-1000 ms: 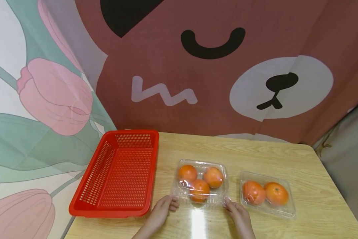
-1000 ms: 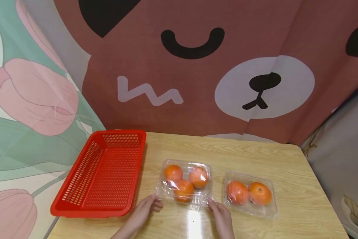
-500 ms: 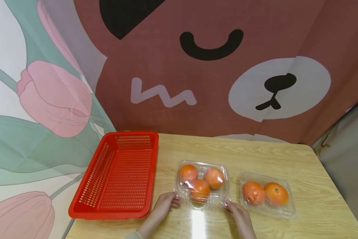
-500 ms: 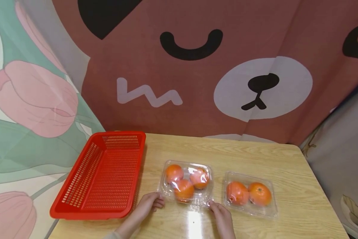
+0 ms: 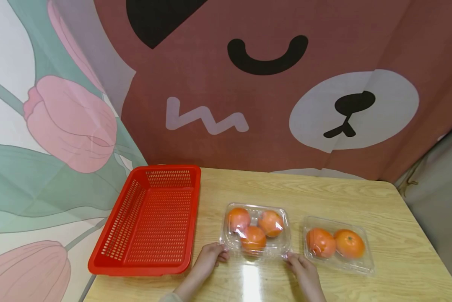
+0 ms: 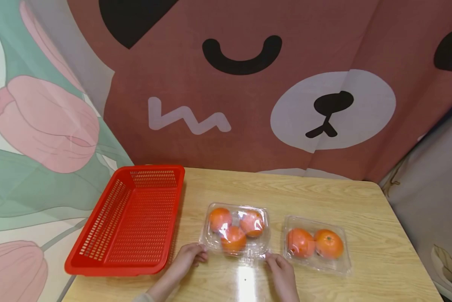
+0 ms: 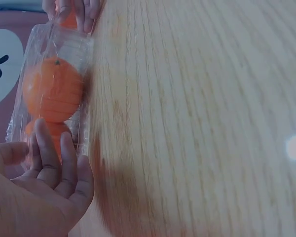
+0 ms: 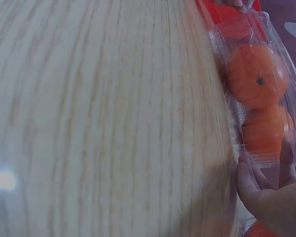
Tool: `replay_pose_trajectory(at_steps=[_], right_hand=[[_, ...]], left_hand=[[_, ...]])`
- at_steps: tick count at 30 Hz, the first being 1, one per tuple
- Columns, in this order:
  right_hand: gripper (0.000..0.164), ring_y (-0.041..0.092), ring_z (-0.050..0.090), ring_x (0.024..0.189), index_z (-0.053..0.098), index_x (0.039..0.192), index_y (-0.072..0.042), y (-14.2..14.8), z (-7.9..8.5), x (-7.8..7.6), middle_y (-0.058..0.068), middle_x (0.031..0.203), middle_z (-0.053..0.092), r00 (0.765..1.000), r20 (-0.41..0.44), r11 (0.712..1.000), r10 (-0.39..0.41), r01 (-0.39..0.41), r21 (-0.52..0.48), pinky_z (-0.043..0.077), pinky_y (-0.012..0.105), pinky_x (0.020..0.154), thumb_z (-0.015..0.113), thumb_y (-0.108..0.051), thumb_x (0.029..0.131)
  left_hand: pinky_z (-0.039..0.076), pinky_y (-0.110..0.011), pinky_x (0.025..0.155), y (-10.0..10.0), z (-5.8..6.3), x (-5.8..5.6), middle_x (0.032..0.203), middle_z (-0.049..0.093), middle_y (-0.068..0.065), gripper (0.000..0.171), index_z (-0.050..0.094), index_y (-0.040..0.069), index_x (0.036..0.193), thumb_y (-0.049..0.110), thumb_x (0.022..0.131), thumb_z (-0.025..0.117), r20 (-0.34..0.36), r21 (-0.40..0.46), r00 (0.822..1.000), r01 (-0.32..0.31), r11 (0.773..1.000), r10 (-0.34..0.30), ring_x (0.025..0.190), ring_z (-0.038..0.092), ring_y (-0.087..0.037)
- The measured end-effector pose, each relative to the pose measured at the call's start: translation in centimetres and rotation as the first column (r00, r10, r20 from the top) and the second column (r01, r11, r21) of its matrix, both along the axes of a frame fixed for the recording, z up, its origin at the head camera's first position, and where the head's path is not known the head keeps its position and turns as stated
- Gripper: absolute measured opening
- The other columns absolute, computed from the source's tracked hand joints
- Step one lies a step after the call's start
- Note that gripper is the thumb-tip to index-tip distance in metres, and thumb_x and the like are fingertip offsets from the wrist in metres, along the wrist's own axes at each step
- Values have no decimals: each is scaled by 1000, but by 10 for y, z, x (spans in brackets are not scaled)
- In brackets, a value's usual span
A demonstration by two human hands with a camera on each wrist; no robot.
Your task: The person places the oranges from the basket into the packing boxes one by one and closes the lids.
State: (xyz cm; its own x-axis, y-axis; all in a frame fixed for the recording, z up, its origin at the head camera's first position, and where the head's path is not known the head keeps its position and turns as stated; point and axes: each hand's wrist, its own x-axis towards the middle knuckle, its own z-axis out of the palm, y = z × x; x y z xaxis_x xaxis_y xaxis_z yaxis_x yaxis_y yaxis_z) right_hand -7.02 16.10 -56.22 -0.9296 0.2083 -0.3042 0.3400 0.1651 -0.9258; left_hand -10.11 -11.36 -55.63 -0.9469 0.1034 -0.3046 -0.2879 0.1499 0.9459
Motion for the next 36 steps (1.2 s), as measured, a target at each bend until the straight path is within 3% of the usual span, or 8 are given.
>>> replay_pose_trajectory(at_steps=[7, 13, 15, 20, 24, 28, 31, 36], right_hand=[[36, 8, 63, 85, 62, 102, 11, 0, 1, -2, 17, 100, 66, 998, -57, 999, 4, -2, 39, 48, 17, 76, 50, -22, 97], [32, 5, 63, 82, 62, 100, 11, -3, -1, -4, 18, 97, 67, 996, -85, 997, 13, -7, 79, 47, 16, 75, 49, -17, 97], [34, 7, 63, 83, 63, 100, 11, -4, 0, -5, 18, 98, 67, 997, -71, 996, 8, -2, 84, 47, 17, 76, 49, -20, 97], [43, 11, 63, 86, 62, 106, 10, -3, -1, -4, 16, 98, 67, 999, -49, 997, -4, 8, 79, 49, 22, 78, 47, -30, 97], [47, 17, 64, 89, 58, 111, 14, 2, 0, 1, 20, 101, 66, 998, -37, 998, 46, -44, 38, 51, 28, 78, 43, -29, 99], [44, 21, 63, 90, 61, 110, 7, 11, 12, 3, 15, 101, 65, 988, 27, 974, 151, -153, 166, 51, 36, 79, 47, -32, 97], [41, 23, 62, 91, 60, 111, 3, 20, 28, 2, 10, 100, 65, 971, 66, 938, 231, -240, 250, 50, 40, 79, 50, -33, 96], [40, 26, 62, 95, 58, 116, 3, 33, 57, -5, 10, 104, 65, 961, -32, 915, 275, -252, 315, 51, 41, 80, 50, -31, 96]], left_hand=[[50, -39, 68, 0, 0, 0, 71, 64, -20, 30, 63, -14, 86, 10, 94, 47, -41, 29, 999, 16, 999, -15, 71, 63, -34], [50, -44, 71, 2, 35, 7, 73, 61, -27, 28, 60, -19, 88, 5, 93, 45, -79, 31, 997, 26, 999, -23, 71, 61, -38], [51, -45, 70, 4, 40, 8, 75, 61, -30, 29, 59, -20, 88, 4, 93, 44, -92, 32, 996, 15, 999, -12, 70, 61, -38], [51, -42, 64, 4, 16, 7, 81, 64, -28, 37, 59, -17, 92, 14, 98, 41, -59, 5, 998, 5, 1000, -4, 70, 62, -34], [50, -37, 63, -2, -2, 13, 83, 65, -22, 43, 59, -13, 95, 22, 101, 35, -40, -42, 991, 129, 991, -131, 73, 62, -30], [50, -33, 73, -6, 7, 19, 88, 66, -9, 33, 64, -1, 96, 24, 99, 43, -84, -129, 946, 300, 945, -312, 82, 61, -21], [48, -28, 75, -5, 22, 19, 94, 64, 6, 27, 66, 15, 100, 34, 97, 47, -161, -278, 889, 375, 884, -428, 88, 58, -9], [48, -32, 80, 4, 48, 9, 110, 58, 18, 28, 61, 32, 110, 48, 94, 43, -321, -545, 793, 293, 785, -519, 99, 55, -4]])
